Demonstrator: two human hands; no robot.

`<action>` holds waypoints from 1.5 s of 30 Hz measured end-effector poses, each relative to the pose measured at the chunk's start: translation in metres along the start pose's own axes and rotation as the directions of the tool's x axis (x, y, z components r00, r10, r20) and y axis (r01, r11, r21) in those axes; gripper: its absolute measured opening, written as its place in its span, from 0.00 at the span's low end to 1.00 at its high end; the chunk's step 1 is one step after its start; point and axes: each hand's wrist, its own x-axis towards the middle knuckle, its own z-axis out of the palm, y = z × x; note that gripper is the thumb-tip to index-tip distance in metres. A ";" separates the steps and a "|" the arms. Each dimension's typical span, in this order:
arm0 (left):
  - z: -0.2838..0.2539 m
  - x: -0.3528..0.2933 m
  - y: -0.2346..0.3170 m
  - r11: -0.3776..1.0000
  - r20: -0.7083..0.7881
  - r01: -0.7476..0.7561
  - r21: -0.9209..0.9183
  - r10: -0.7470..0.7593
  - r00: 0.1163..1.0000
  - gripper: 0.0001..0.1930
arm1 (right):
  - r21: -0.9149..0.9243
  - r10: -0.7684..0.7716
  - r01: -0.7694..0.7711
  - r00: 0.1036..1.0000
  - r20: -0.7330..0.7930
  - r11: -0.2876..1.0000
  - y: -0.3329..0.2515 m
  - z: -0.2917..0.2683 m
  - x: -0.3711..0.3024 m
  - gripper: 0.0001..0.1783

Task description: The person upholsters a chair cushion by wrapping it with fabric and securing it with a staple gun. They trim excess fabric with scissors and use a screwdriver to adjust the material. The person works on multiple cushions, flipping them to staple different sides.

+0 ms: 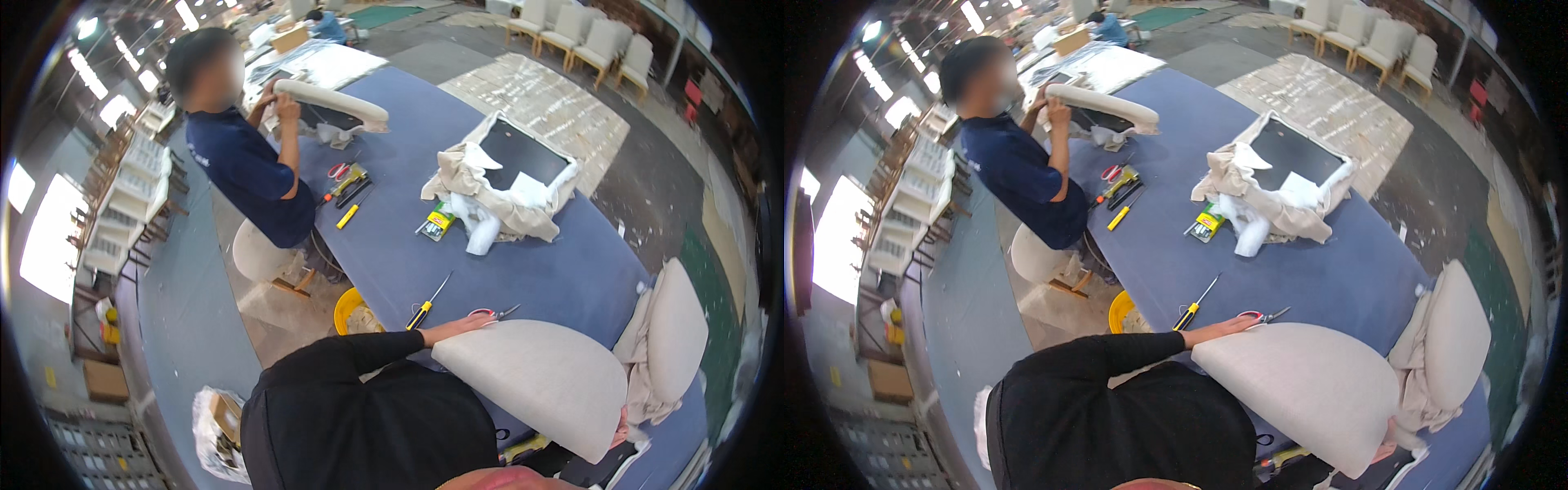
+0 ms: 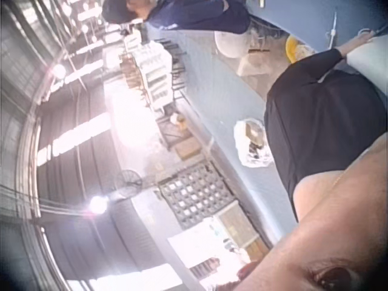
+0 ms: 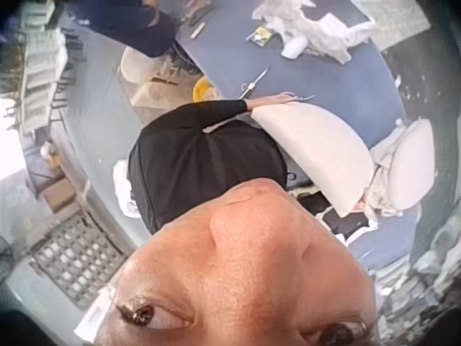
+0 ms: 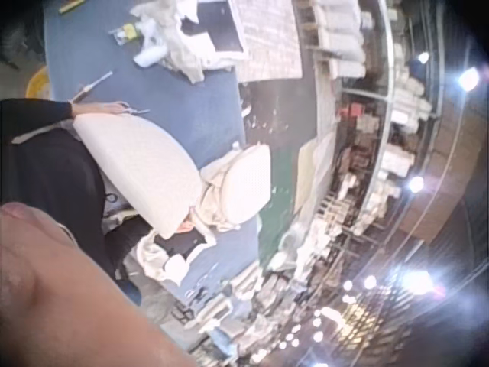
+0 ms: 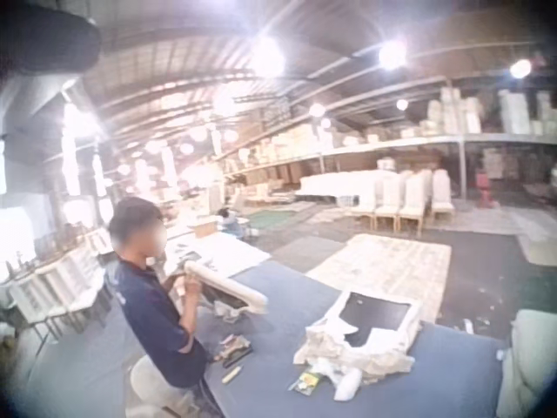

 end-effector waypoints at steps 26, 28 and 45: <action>-0.068 0.251 0.253 0.786 0.168 -0.150 -0.599 0.306 0.937 0.28 | 0.053 0.431 -0.598 0.633 0.643 0.799 -0.141 -0.019 0.073 0.13; -0.053 0.254 0.261 0.802 0.188 -0.192 -0.566 0.352 0.917 0.28 | -0.173 0.410 -0.383 0.711 0.571 0.907 -0.204 -0.036 0.090 0.07; 0.003 0.245 0.301 0.799 0.191 -0.202 -0.566 0.366 0.911 0.29 | -0.703 0.361 0.126 0.787 0.500 0.700 -0.304 -0.069 0.074 0.08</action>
